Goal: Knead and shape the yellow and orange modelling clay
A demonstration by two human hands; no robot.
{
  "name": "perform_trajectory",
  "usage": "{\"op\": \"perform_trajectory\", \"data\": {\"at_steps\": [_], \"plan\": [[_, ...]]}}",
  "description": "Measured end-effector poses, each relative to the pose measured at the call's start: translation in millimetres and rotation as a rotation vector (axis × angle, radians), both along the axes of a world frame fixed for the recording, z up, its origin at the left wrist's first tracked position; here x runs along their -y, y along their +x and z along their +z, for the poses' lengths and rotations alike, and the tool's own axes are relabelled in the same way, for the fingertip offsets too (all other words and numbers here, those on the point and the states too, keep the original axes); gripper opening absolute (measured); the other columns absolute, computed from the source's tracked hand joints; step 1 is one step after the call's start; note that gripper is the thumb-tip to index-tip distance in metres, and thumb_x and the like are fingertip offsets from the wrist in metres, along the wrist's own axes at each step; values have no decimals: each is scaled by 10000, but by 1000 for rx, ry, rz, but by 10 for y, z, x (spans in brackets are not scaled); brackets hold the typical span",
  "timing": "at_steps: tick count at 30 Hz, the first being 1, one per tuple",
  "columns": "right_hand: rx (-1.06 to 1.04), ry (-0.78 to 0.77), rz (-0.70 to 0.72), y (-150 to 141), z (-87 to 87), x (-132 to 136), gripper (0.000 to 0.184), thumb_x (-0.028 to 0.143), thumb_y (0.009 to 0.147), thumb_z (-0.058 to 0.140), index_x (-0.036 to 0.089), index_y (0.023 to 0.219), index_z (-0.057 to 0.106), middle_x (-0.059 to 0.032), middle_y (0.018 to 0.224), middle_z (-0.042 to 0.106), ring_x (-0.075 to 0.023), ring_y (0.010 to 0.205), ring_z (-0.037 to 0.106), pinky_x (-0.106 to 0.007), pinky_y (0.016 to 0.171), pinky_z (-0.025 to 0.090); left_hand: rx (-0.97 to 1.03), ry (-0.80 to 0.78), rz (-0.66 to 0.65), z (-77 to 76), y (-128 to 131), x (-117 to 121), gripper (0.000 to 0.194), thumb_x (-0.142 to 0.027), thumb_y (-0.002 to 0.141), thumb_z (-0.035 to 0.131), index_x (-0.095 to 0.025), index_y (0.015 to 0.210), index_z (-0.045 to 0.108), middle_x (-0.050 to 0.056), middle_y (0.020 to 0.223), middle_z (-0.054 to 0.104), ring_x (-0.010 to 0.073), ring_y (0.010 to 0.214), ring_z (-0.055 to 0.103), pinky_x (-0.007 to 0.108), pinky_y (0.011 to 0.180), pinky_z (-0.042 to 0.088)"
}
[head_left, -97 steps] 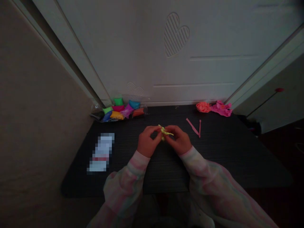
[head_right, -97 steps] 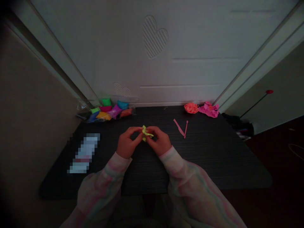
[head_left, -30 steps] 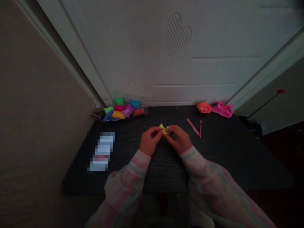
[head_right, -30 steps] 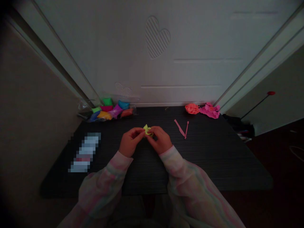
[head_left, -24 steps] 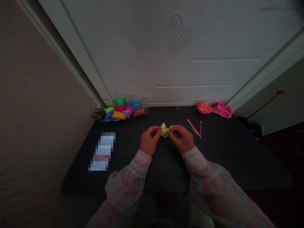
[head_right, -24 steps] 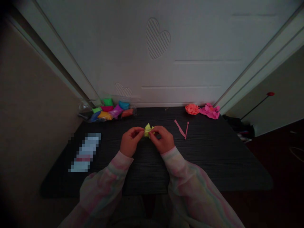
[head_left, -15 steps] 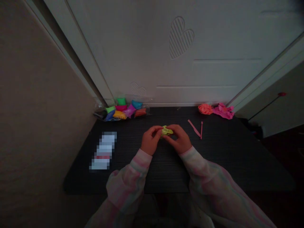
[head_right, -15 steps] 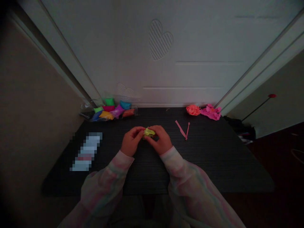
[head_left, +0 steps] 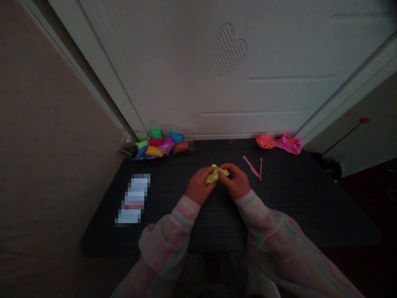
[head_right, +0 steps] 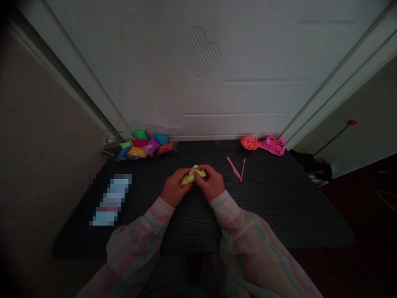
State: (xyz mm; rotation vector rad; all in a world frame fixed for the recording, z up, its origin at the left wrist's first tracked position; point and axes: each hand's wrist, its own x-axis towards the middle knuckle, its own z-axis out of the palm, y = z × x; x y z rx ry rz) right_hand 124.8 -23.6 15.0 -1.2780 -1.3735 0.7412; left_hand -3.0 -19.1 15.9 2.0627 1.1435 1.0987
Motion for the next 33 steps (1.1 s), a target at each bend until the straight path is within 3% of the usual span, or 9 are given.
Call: {"op": "perform_trajectory", "data": {"at_steps": [8, 12, 15, 18, 22, 26, 33], "plan": [[-350, -126, 60, 96, 14, -78, 104, 236, 580, 565, 173, 660, 543, 32, 532, 530, -81, 464, 483, -221, 465, 404, 94, -128, 100, 17, -54, -43, 233, -218, 653, 481, -174, 873, 545, 40, 858, 571, 138, 802, 517, 259, 744, 381], [-626, -76, 15, 161, 28, -120, 87, 214, 569, 570, 186, 643, 535, 34, 574, 533, -68, 466, 481, -216, 460, 407, 192, -233, 170, 23, -79, -78, 275, -281, 633, 507, -162, 878, 545, 44, 879, 579, 142, 796, 524, 266, 742, 381], [-675, -29, 33, 179, 39, -121, 89, 221, 588, 554, 200, 672, 534, 29, 628, 532, -69, 502, 488, -225, 491, 425, 244, -306, 135, 40, -92, -94, 295, -294, 628, 511, -157, 888, 539, 42, 882, 583, 139, 787, 529, 261, 733, 385], [-520, 2, 76, 151, 28, -93, 187, 211, 580, 573, 222, 762, 531, 22, 702, 530, -79, 576, 510, -240, 565, 446, 272, -317, 130, 52, -94, -92, 293, -280, 619, 522, -151, 882, 541, 42, 889, 582, 141, 800, 525, 259, 741, 381], [-143, 57, 187, 82, -16, -52, 327, 218, 575, 590, 233, 894, 519, -29, 909, 496, -127, 770, 513, -270, 661, 447, 281, -370, 42, 50, -86, -71, 321, -257, 594, 546, -144, 895, 537, 52, 870, 587, 144, 761, 534, 257, 700, 401], [110, 131, 241, 71, -26, -43, 236, 254, 630, 543, 223, 863, 546, -38, 870, 542, -148, 813, 516, -290, 684, 443, 300, -441, -17, 56, -80, -50, 305, -239, 571, 561, -144, 861, 550, 42, 813, 601, 133, 694, 546, 244, 651, 418], [329, 229, 198, 101, 38, -17, 152, 249, 675, 495, 228, 801, 579, -22, 768, 605, -141, 735, 554, -290, 678, 438, 282, -552, 8, 93, -88, -46, 244, -206, 546, 565, -143, 781, 568, -7, 571, 585, 90, 477, 512, 205, 490, 407]]}}
